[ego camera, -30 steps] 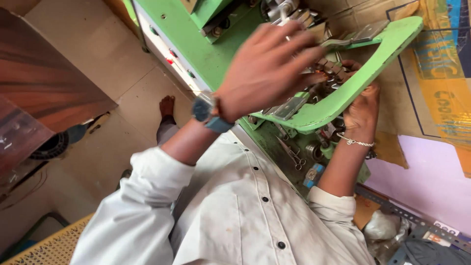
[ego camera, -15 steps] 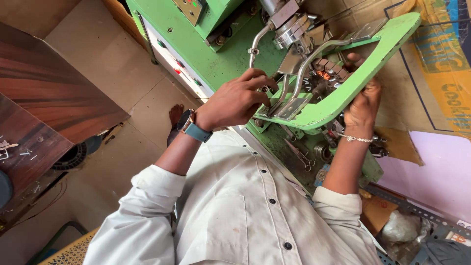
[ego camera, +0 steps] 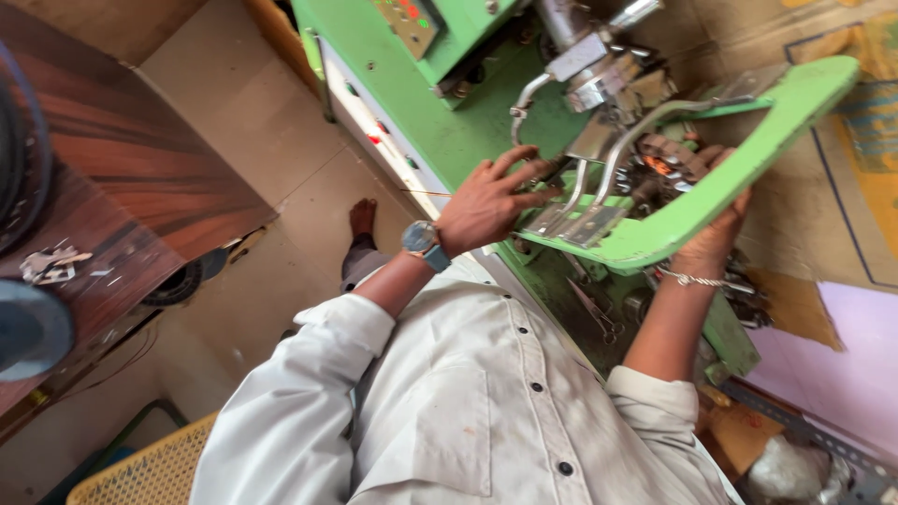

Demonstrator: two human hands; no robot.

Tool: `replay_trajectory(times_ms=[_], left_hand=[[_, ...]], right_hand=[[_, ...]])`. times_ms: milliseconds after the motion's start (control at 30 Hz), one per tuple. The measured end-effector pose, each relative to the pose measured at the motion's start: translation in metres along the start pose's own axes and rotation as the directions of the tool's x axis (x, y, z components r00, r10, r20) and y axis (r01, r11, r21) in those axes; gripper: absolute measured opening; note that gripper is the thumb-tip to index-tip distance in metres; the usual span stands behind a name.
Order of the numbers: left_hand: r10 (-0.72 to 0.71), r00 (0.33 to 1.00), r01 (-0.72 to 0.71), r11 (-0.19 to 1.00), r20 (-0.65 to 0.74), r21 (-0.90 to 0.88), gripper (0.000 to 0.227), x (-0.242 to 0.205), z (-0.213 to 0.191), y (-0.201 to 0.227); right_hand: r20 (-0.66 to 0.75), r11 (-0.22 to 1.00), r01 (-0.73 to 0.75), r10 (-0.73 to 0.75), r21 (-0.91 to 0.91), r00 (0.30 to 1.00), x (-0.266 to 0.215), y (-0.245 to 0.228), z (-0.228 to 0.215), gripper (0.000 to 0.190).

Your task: The person operates a green industrial machine, repeatedly inserting small metal components into a rotating mechanism and pressing a control button. The person also adjusts parts of the machine and handles the components by hand.

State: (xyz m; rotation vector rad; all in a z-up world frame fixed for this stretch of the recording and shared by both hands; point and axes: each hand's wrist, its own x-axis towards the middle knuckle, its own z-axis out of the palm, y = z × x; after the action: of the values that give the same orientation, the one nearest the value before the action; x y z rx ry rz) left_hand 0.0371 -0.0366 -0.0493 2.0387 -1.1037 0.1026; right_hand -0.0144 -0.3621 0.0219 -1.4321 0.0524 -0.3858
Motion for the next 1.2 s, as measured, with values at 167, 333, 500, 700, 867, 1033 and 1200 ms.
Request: replay_trajectory(times_ms=[167,333,500,700,867,1033,1200], left_hand=[[0.003,1.0,-0.004,0.997,-0.009,-0.078,0.078,-0.003,0.011,-0.003],[-0.223,0.876,0.107,0.954,-0.427,-0.278,0.072,-0.012,0.016,-0.02],[-0.649,0.449,0.323,0.759,-0.614,-0.566,0.067,0.004,-0.01,-0.091],[-0.577,0.42,0.406,0.81,-0.7,-0.424,0.103,0.023,-0.012,-0.134],[-0.519,0.439,0.585,0.785,-0.734,-0.206,0.103,0.019,-0.008,-0.146],[-0.535,0.45,0.636,0.754,-0.716,-0.163,0.1,0.013,-0.006,-0.154],[-0.527,0.436,0.624,0.761,-0.73,-0.176,0.097,0.014,-0.001,-0.154]], right_hand=[[-0.078,0.998,-0.042,0.046,0.055,0.996,-0.002,-0.001,0.01,0.039],[0.044,0.996,-0.001,-0.003,0.087,0.999,-0.004,-0.004,0.008,0.027],[0.017,0.992,-0.057,0.056,0.116,0.998,-0.006,-0.008,0.006,0.018],[-0.029,0.99,-0.085,0.089,0.115,0.996,-0.006,-0.02,0.012,0.013],[-0.045,0.986,-0.093,0.1,0.137,0.994,-0.006,-0.019,0.012,0.009],[-0.065,0.983,-0.102,0.113,0.152,0.991,-0.007,-0.017,0.008,0.012],[-0.054,0.983,-0.082,0.093,0.167,0.994,-0.006,-0.015,0.008,0.013]])
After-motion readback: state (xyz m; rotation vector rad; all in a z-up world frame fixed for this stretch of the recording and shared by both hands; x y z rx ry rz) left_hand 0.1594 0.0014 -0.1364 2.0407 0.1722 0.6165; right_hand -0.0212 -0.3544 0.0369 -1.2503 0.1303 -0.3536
